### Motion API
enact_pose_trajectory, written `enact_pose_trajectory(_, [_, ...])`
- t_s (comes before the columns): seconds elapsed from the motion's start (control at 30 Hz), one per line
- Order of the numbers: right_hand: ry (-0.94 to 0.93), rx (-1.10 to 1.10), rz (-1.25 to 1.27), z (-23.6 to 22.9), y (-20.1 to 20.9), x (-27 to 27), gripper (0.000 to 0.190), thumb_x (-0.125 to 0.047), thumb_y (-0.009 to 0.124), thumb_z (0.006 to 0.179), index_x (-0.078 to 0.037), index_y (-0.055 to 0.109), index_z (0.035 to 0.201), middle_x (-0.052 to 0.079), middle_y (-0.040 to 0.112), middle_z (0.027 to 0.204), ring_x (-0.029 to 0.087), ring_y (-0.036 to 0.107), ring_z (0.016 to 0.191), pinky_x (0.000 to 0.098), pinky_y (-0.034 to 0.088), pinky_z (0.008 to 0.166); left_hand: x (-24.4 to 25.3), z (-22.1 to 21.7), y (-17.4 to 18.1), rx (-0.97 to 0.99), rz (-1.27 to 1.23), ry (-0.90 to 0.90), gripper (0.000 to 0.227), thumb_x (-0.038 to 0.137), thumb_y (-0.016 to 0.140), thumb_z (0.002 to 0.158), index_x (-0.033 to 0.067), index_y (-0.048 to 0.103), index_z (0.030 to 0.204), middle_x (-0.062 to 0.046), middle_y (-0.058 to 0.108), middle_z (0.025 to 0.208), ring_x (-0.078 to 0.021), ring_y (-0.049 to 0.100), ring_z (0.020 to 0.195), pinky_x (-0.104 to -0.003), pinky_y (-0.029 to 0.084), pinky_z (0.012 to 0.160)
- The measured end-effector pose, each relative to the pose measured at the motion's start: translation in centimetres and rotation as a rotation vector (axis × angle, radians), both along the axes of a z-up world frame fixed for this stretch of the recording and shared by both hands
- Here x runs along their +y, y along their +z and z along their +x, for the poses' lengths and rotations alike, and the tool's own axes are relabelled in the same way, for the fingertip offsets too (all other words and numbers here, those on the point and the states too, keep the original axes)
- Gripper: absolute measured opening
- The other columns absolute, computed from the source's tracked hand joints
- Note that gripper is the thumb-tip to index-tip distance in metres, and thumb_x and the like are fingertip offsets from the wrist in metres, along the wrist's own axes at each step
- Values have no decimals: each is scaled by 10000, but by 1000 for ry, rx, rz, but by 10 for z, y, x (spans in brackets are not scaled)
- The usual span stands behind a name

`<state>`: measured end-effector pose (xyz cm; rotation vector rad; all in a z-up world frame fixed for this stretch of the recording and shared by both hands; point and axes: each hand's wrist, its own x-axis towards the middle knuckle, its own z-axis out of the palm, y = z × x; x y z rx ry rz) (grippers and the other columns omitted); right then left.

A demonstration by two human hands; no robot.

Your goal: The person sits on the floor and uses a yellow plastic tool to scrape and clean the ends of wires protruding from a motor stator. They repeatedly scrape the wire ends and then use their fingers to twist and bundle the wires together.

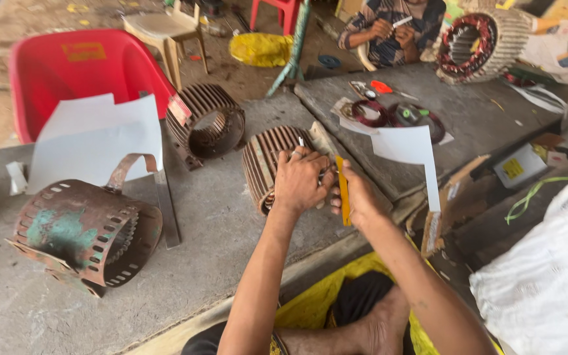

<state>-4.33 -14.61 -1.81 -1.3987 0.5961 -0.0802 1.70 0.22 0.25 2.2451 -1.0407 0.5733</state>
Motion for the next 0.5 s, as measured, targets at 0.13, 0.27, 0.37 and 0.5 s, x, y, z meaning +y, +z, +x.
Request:
enact_pose_trajectory(0.13, [59, 19, 109, 3, 3, -14, 411, -527, 427, 1060, -172, 487, 862, -54, 431, 642, 73, 342, 449, 233, 301, 372, 0, 1, 3, -6, 66, 7, 267, 357, 613, 911, 176, 753, 1049, 12, 738, 1097, -206, 570, 1139, -472, 364, 980])
enact_pose_trajectory(0.27, [-17, -389, 151, -22, 39, -28, 272, -248, 602, 1003, -134, 511, 773, -51, 439, 577, 64, 390, 370, 220, 303, 308, -4, 4, -5, -1, 63, 9, 277, 356, 612, 925, 164, 750, 1070, 9, 738, 1084, -199, 580, 1133, -465, 364, 977])
enact_pose_trajectory(0.37, [-82, -802, -118, -131, 136, -104, 326, -365, 541, 1139, -159, 614, 897, -36, 595, 744, 39, 516, 532, 209, 395, 451, -5, 11, -10, -36, -23, 9, 281, 354, 620, 913, 154, 754, 1058, -6, 742, 1111, -217, 585, 1119, -470, 359, 965])
enact_pose_trajectory(0.5, [-279, -770, 308, -152, 117, -102, 469, -417, 541, 1227, -201, 502, 812, -102, 503, 816, 11, 417, 620, 170, 273, 423, -5, 6, -8, 48, -32, -3, 287, 356, 603, 952, 130, 756, 1042, -23, 745, 1058, -225, 596, 1133, -463, 356, 993])
